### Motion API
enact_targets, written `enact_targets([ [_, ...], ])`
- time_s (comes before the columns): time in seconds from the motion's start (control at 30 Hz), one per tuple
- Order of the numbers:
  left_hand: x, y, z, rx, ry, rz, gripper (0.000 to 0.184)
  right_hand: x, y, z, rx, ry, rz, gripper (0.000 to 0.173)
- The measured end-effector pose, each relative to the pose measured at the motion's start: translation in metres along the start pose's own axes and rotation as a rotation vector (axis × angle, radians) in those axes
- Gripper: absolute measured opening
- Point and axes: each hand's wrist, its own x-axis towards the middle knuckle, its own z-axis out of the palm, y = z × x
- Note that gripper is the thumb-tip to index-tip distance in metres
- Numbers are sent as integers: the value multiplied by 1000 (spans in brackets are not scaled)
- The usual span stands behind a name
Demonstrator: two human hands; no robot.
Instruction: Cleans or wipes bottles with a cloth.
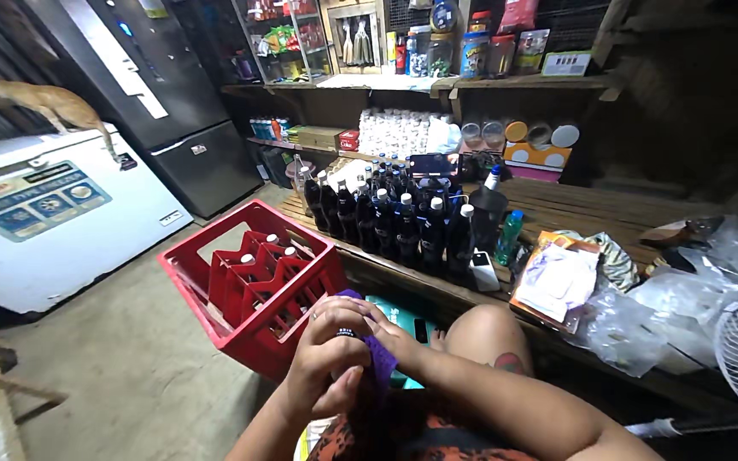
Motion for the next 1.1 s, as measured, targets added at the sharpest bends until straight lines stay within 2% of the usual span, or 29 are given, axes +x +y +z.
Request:
enact_targets([
  [0.1, 1, -4, -3, -4, 29, -12, 42, -1, -4, 2, -32, 16, 69, 54],
  [0.4, 4, -19, -16, -66, 108, -65, 43, 2, 4, 3, -69, -16, 113, 62],
  [0.83, 5, -36, -30, -123, 207, -135, 39, -10, -11, 13, -336, -65, 67, 77],
  [0.97, 9, -38, -31, -127, 212, -158, 38, -11, -7, 15, -401, -35, -50, 86],
  [1.1, 12, -35, -21, -121, 162, -143, 38, -10, 7, 18, -513, 155, -303, 83],
])
